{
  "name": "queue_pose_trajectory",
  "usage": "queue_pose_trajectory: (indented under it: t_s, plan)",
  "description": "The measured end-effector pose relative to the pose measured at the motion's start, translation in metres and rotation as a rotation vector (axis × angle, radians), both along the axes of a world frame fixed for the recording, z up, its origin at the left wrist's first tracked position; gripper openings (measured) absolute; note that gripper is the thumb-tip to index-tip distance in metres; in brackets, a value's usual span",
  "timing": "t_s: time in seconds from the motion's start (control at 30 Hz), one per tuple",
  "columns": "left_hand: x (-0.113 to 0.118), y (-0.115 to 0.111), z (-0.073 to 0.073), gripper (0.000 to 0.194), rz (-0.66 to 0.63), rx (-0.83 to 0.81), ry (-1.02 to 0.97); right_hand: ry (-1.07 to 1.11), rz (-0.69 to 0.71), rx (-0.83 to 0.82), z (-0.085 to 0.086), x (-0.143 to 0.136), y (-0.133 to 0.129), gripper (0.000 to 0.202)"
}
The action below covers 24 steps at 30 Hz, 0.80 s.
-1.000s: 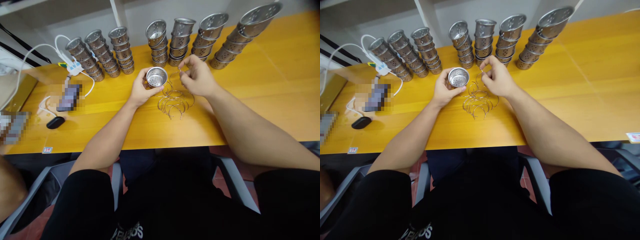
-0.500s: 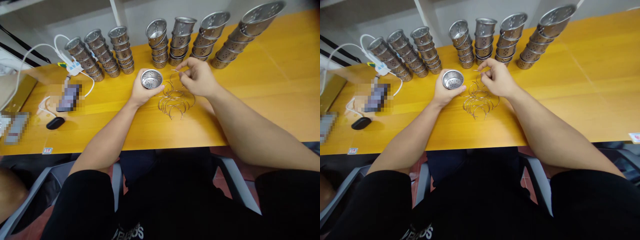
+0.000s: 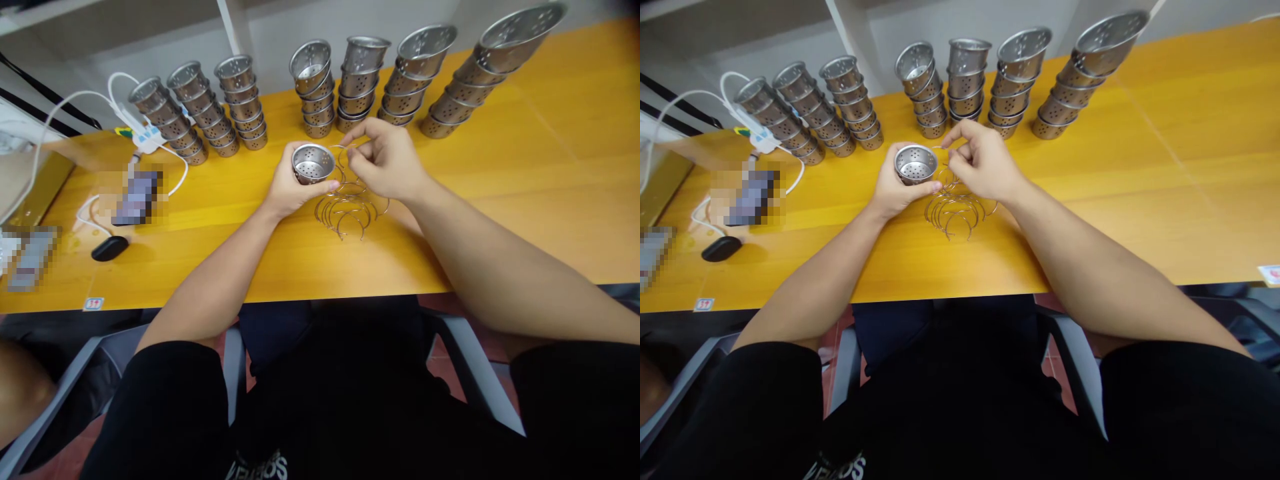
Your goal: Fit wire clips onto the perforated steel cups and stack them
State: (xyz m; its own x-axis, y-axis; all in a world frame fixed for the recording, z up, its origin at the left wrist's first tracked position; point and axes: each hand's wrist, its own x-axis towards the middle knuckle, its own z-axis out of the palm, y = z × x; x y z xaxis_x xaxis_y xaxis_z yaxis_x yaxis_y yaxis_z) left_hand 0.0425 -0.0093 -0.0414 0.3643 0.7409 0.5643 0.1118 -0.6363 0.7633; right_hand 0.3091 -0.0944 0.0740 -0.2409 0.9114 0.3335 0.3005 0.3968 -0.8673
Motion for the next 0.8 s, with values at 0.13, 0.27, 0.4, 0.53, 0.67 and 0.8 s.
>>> queue_pose_trajectory:
  t_s: [0.13,0.27,0.4,0.53,0.67,0.8]
  plan:
    - [0.011,-0.005,-0.002,0.126,-0.045,-0.022,0.052,-0.052,-0.003,0.046,0.001,-0.009,-0.004,0.043]
    - [0.018,-0.009,0.0,0.127,-0.048,-0.015,0.048,-0.088,-0.018,0.09,-0.001,-0.012,-0.002,0.034]
    - [0.019,-0.011,0.001,0.126,-0.055,0.007,0.06,-0.096,-0.039,0.1,-0.001,-0.012,-0.001,0.033]
    - [0.019,-0.015,0.006,0.126,-0.025,-0.023,0.075,-0.114,-0.058,0.097,-0.003,-0.013,0.0,0.035]
    - [0.019,-0.021,0.014,0.127,-0.048,-0.048,0.073,-0.082,-0.075,0.086,-0.01,-0.015,0.003,0.044]
    - [0.019,-0.025,0.02,0.113,-0.042,-0.031,0.074,-0.069,-0.083,0.089,-0.01,-0.02,0.003,0.045]
